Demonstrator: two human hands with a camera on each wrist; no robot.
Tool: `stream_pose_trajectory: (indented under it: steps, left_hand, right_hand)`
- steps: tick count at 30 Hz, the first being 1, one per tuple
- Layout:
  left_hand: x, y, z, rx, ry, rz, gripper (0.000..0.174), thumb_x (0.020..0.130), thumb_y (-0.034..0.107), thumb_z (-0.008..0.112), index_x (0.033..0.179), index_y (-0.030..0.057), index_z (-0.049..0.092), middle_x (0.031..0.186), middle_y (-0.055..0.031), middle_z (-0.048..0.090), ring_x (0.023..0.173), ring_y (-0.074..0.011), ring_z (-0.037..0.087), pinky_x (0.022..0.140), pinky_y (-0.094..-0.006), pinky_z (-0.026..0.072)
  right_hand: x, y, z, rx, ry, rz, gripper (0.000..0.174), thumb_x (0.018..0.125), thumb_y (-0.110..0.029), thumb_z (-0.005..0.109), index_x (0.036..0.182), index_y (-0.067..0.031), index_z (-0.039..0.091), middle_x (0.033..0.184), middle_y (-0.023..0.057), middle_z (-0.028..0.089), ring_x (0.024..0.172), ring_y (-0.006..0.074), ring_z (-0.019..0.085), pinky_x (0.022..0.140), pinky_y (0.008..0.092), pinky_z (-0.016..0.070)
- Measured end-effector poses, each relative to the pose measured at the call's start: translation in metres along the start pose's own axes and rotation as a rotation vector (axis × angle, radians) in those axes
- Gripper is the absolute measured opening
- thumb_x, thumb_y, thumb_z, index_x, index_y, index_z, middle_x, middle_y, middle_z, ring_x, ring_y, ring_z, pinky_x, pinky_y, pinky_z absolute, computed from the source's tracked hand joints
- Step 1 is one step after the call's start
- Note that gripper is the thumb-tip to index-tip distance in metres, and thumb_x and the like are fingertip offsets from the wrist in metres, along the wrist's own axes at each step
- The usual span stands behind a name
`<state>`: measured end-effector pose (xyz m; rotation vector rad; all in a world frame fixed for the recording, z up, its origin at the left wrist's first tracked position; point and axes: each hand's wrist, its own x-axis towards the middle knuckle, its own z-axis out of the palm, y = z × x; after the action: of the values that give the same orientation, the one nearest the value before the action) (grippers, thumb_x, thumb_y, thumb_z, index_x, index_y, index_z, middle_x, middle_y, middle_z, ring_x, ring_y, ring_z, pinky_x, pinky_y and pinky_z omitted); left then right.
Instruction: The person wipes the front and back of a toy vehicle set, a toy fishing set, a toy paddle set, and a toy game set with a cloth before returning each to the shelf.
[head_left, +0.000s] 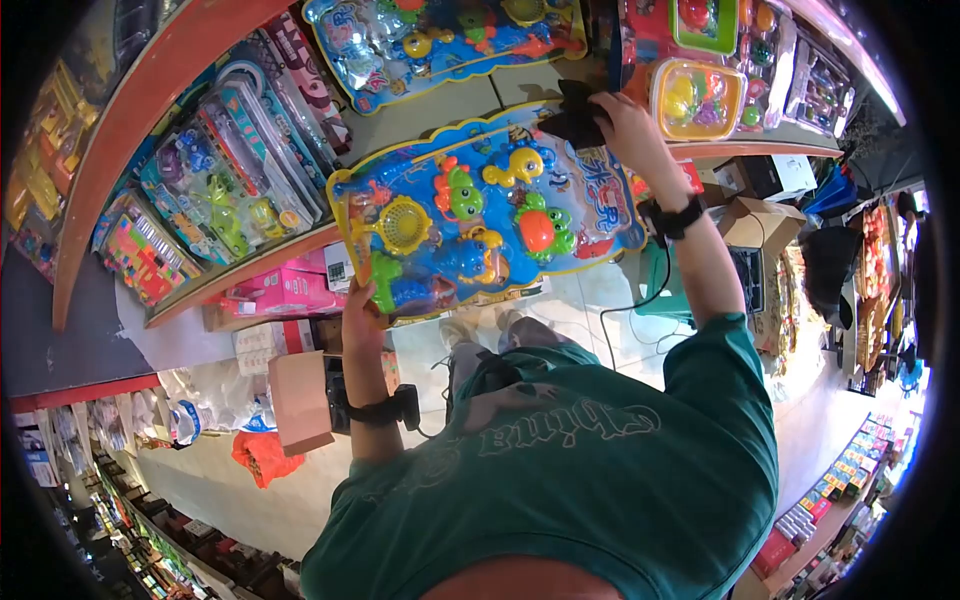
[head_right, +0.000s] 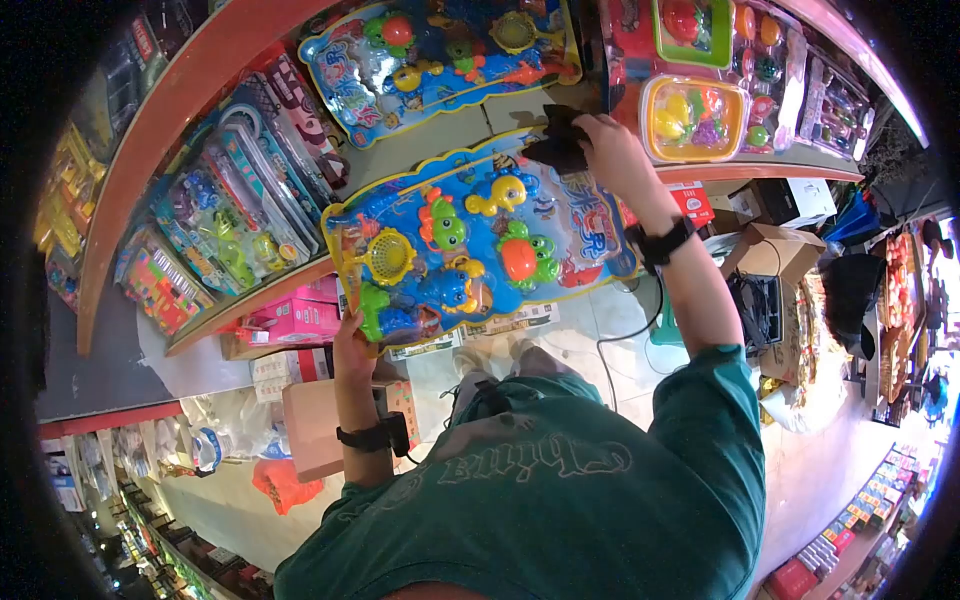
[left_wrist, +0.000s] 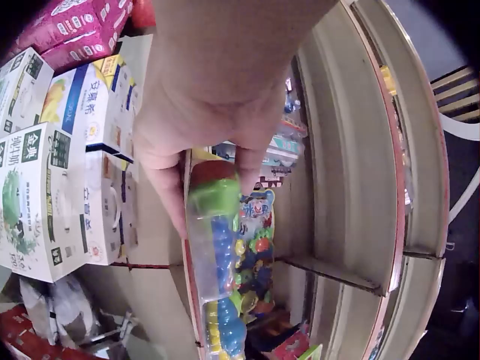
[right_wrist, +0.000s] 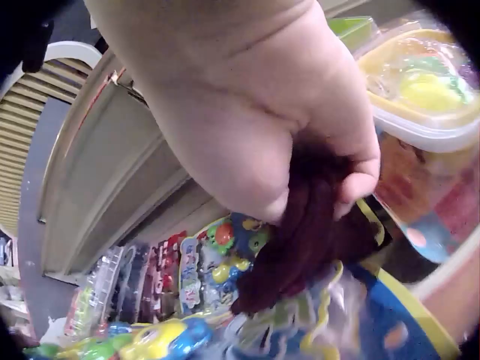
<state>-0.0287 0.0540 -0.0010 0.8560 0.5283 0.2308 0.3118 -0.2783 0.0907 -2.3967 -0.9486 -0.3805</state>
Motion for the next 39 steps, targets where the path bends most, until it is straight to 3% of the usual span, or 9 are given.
stream_pose_trajectory:
  steps: [3, 6, 11, 14, 21, 25, 33, 39]
  left_hand:
    - [-0.003, -0.001, 0.003, -0.034, -0.021, -0.011, 0.047, 0.091, 0.012, 0.051, 0.136, 0.0057, 0.043, 0.123, -0.0102, 0.059, 0.114, -0.0229, 0.057, 0.097, -0.0391, 0.0448]
    - [-0.009, 0.005, 0.020, -0.039, 0.025, -0.015, 0.046, 0.091, 0.013, 0.052, 0.136, 0.0060, 0.044, 0.125, -0.0095, 0.058, 0.116, -0.0225, 0.055, 0.099, -0.0393, 0.0427]
    - [0.004, -0.004, -0.013, -0.010, 0.074, -0.027, 0.046, 0.091, 0.015, 0.054, 0.136, 0.0062, 0.045, 0.128, -0.0088, 0.056, 0.119, -0.0225, 0.053, 0.102, -0.0397, 0.0399]
    - [0.001, 0.000, -0.002, 0.029, 0.098, -0.018, 0.047, 0.092, 0.016, 0.054, 0.136, 0.0063, 0.045, 0.129, -0.0087, 0.056, 0.120, -0.0226, 0.052, 0.103, -0.0405, 0.0386]
    - [-0.005, 0.006, 0.004, -0.046, 0.063, -0.069, 0.042, 0.092, 0.011, 0.054, 0.133, 0.0049, 0.046, 0.124, -0.0083, 0.058, 0.115, -0.0219, 0.056, 0.098, -0.0381, 0.0428]
    - [-0.009, 0.008, 0.013, -0.081, 0.005, -0.083, 0.041, 0.094, 0.013, 0.052, 0.133, 0.0051, 0.045, 0.124, -0.0087, 0.058, 0.114, -0.0221, 0.056, 0.097, -0.0384, 0.0436]
    - [-0.010, 0.007, 0.016, -0.111, 0.120, -0.119, 0.038, 0.091, 0.011, 0.057, 0.128, 0.0067, 0.051, 0.120, -0.0076, 0.060, 0.111, -0.0204, 0.057, 0.095, -0.0351, 0.0438]
    - [-0.009, 0.006, 0.015, -0.055, 0.171, -0.117, 0.037, 0.089, 0.011, 0.059, 0.125, 0.0088, 0.053, 0.116, -0.0062, 0.061, 0.107, -0.0198, 0.058, 0.091, -0.0348, 0.0453]
  right_hand:
    - [-0.038, -0.020, -0.006, 0.153, -0.104, -0.054, 0.038, 0.077, 0.000, 0.060, 0.115, -0.0044, 0.058, 0.108, 0.0197, 0.059, 0.098, 0.0394, 0.058, 0.082, 0.0438, 0.0502]
    - [-0.070, -0.044, -0.003, 0.211, -0.044, -0.047, 0.040, 0.076, 0.002, 0.060, 0.115, -0.0053, 0.059, 0.110, 0.0177, 0.058, 0.099, 0.0391, 0.057, 0.084, 0.0436, 0.0499]
    - [-0.095, -0.070, -0.001, 0.174, -0.088, -0.025, 0.044, 0.073, 0.003, 0.060, 0.116, -0.0058, 0.059, 0.111, 0.0147, 0.057, 0.097, 0.0358, 0.059, 0.082, 0.0413, 0.0511]
    - [-0.111, -0.088, -0.002, 0.052, -0.072, -0.023, 0.045, 0.072, 0.003, 0.061, 0.115, -0.0060, 0.059, 0.108, 0.0139, 0.057, 0.094, 0.0335, 0.060, 0.079, 0.0399, 0.0516]
    - [-0.140, -0.072, -0.049, 0.171, -0.112, 0.181, 0.037, 0.074, 0.001, 0.061, 0.110, -0.0054, 0.061, 0.102, 0.0145, 0.062, 0.091, 0.0361, 0.062, 0.077, 0.0414, 0.0518]
    - [-0.142, -0.059, -0.075, 0.021, 0.106, 0.320, 0.033, 0.077, -0.001, 0.061, 0.110, -0.0032, 0.060, 0.100, 0.0175, 0.063, 0.089, 0.0387, 0.062, 0.075, 0.0427, 0.0519]
    - [-0.159, -0.077, -0.025, 0.112, 0.083, 0.400, 0.031, 0.077, -0.004, 0.062, 0.108, -0.0023, 0.060, 0.095, 0.0193, 0.062, 0.082, 0.0404, 0.062, 0.070, 0.0452, 0.0513]
    - [-0.158, -0.106, -0.010, 0.237, 0.012, 0.334, 0.032, 0.075, -0.002, 0.062, 0.107, -0.0017, 0.059, 0.096, 0.0199, 0.062, 0.081, 0.0409, 0.061, 0.070, 0.0456, 0.0510]
